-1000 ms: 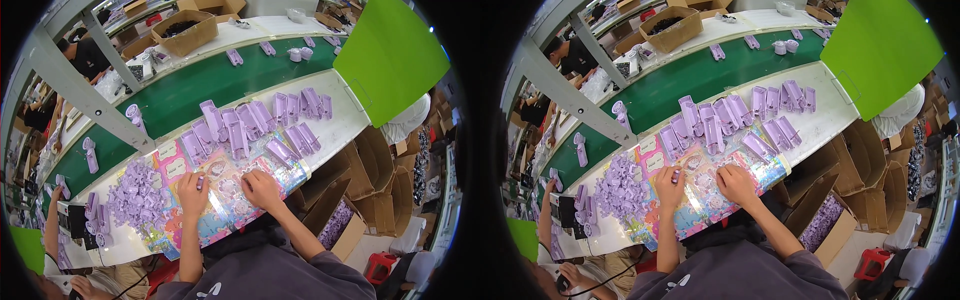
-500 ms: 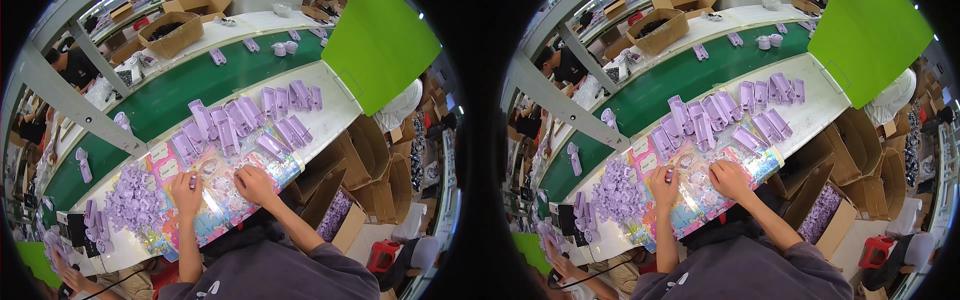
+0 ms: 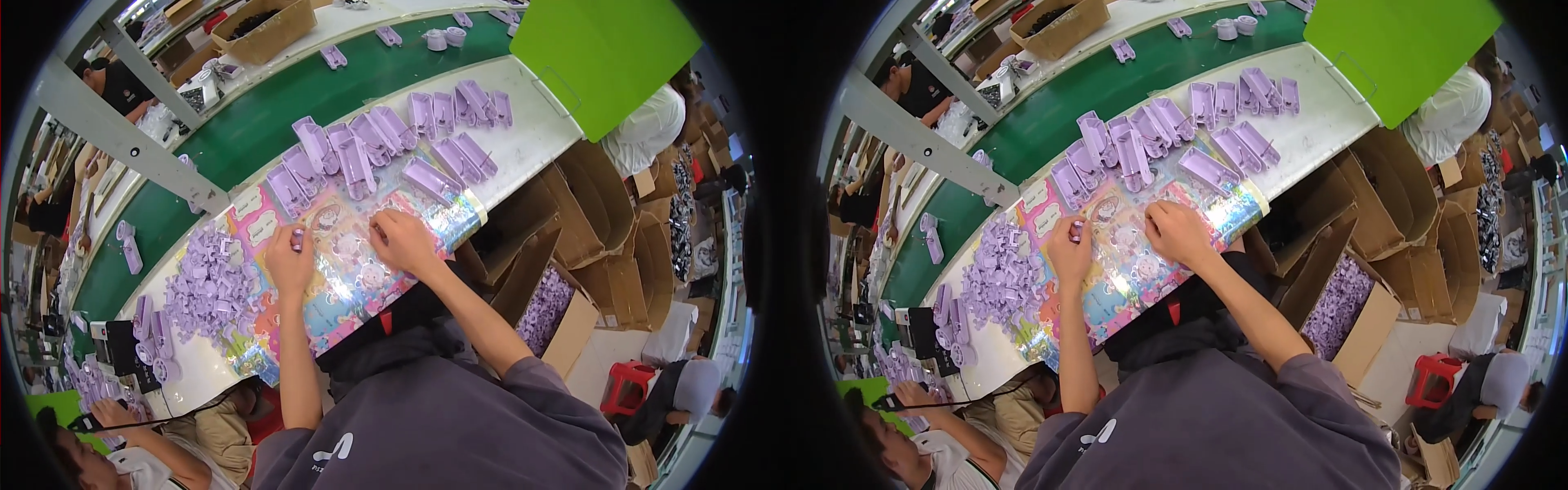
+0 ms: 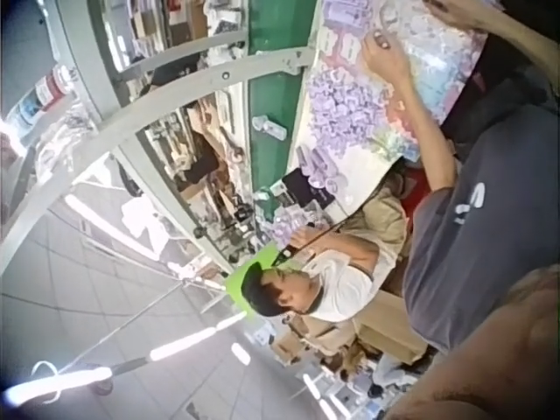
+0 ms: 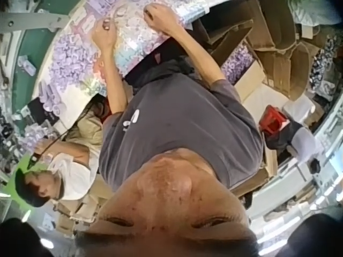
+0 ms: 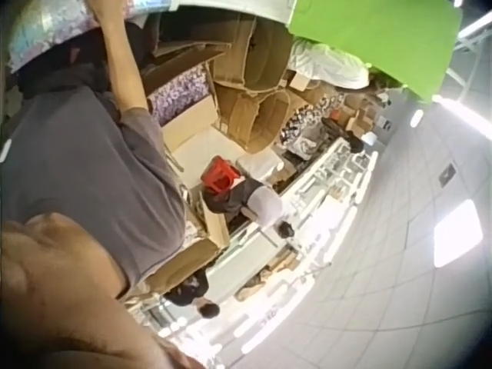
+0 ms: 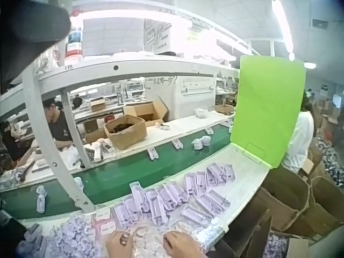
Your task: The person assembles portable fans by inserting components into the fan head and handle casing halves, snapping the casing parts together by hand, and placing the assembled fan units onto the conveyor belt.
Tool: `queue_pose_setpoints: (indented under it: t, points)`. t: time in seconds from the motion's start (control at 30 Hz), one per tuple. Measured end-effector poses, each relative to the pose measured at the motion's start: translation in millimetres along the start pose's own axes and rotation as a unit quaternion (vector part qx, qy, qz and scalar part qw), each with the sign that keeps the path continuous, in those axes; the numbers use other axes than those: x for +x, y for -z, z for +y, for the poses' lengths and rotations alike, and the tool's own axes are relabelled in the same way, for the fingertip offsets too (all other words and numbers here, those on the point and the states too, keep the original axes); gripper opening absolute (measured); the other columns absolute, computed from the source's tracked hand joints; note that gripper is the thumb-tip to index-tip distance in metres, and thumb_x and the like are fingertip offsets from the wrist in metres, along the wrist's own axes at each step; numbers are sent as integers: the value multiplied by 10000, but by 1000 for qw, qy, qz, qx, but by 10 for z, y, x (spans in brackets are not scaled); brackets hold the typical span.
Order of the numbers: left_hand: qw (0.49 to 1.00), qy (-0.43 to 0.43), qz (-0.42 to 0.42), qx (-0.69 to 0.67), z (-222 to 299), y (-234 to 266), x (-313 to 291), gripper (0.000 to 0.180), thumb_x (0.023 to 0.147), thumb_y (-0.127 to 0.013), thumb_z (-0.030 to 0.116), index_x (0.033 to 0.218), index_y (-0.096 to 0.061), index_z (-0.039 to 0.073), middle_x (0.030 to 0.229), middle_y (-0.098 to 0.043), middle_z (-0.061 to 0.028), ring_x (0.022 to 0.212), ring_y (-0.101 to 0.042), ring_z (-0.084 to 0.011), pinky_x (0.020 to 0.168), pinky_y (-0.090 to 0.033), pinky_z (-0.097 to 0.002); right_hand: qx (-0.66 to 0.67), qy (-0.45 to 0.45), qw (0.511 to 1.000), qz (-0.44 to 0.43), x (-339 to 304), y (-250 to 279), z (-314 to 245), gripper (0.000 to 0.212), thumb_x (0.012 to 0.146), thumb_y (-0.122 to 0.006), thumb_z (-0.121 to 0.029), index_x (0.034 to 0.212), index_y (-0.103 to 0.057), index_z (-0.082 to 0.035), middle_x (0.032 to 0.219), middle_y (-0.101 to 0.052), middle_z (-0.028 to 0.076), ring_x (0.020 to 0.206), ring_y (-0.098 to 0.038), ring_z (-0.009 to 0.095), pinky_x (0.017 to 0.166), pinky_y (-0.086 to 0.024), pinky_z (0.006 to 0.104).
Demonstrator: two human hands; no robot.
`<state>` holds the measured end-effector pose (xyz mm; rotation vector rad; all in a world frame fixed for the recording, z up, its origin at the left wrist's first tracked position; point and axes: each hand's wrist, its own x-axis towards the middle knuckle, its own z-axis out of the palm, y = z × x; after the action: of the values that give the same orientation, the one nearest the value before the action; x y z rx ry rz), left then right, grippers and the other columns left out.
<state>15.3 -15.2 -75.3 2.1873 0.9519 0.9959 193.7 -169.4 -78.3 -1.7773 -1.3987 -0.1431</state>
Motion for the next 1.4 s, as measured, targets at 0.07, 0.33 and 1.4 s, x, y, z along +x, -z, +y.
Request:
queue_pose_setpoints:
  t: [0.07, 0.33, 1.4]
  points:
    - [999, 23, -22, -6, 8, 11, -12, 152, 879, -719, 166, 969, -693, 47, 842, -610, -93, 735, -581, -280, 696, -469, -395, 2, 1, 1000, 3, 4, -2, -1, 76, 833, -698, -80, 869, -641, -47, 769, -633, 106, 659, -654, 303, 594, -518, 410]
    - [972, -147, -47, 175, 34, 195, -351, 217, 920, -656, 177, 1105, -670, 65, 900, -553, -113, 893, -567, -326, 830, -440, -443, 3, -19, 1000, -25, -45, -9, 20, 150, 852, -666, -159, 842, -570, -44, 789, -614, 138, 742, -639, 355, 648, -509, 469]
    - [985, 45, 38, 161, -35, 236, -354, 95, 864, -711, 87, 839, -648, 20, 716, -612, -100, 603, -569, -223, 572, -445, -360, 149, 213, 965, -23, -677, 95, -302, 149, 740, -706, -150, 797, -579, -99, 717, -525, 55, 634, -581, 220, 529, -465, 389]
